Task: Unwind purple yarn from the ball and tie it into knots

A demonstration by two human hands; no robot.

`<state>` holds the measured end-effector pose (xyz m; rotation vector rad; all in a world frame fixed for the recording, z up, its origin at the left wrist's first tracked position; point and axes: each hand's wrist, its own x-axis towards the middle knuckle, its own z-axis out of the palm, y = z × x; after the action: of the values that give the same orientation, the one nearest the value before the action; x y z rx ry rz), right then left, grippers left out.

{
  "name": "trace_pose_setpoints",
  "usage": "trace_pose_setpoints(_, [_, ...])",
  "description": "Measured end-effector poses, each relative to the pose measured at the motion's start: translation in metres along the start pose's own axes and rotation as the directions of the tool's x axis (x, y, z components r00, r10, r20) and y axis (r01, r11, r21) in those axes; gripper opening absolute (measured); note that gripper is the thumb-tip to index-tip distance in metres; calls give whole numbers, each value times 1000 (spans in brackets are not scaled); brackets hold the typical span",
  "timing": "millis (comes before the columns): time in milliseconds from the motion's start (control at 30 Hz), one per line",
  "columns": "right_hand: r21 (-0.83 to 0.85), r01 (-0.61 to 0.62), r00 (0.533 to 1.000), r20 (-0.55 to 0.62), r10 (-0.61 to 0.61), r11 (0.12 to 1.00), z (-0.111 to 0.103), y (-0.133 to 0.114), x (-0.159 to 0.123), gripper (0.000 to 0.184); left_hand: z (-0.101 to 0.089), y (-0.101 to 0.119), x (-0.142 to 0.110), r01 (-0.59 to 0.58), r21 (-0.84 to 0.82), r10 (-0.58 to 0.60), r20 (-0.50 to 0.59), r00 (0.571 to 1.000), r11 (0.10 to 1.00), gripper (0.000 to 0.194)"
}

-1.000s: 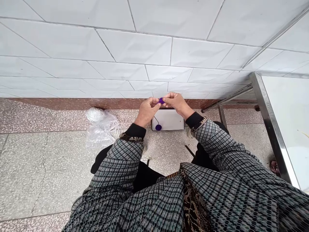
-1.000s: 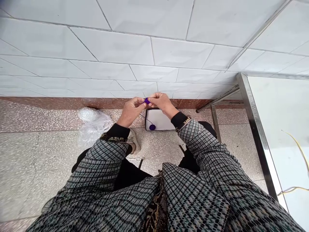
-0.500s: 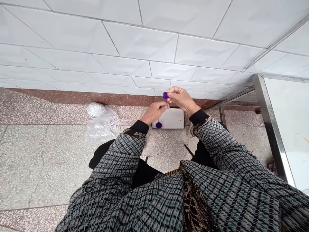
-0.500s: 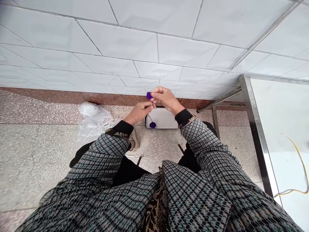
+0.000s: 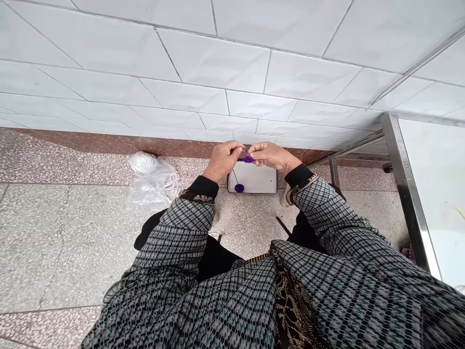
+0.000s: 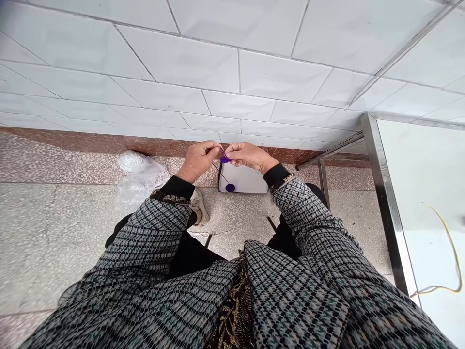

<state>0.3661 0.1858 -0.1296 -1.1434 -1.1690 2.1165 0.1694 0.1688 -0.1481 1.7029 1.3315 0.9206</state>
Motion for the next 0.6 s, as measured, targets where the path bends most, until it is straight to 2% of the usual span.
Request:
trace_pose_setpoints(67, [153, 25, 999, -46, -18, 988, 0, 1, 2, 22, 7, 1, -1, 60, -52, -62, -21, 998, 997, 16])
trace_pose_setpoints(167, [266, 105, 985, -161, -63, 958, 2, 4, 7, 29, 18, 3, -5, 36, -64, -37, -10, 999, 997, 15])
trace_pose_setpoints(267, [244, 190, 949, -294, -114, 951, 10, 7, 11, 32, 26, 5, -7, -35, -15, 35, 15, 999, 999, 15])
trace_pose_setpoints(367, [114, 244, 901, -394, -182, 963, 19, 8, 11, 29, 28, 4, -7, 11, -62, -11, 10, 1000, 998, 31])
trace_pose_setpoints(467, [-9, 245, 896, -380, -230, 969, 24, 5, 8, 27, 28, 2, -6, 91, -165, -93, -7, 996, 982, 48])
trace_pose_setpoints(600, [-109, 229, 934, -257, -250, 967, 18, -5, -2, 22, 24, 5, -11, 32, -231, -33, 2, 999, 972, 55])
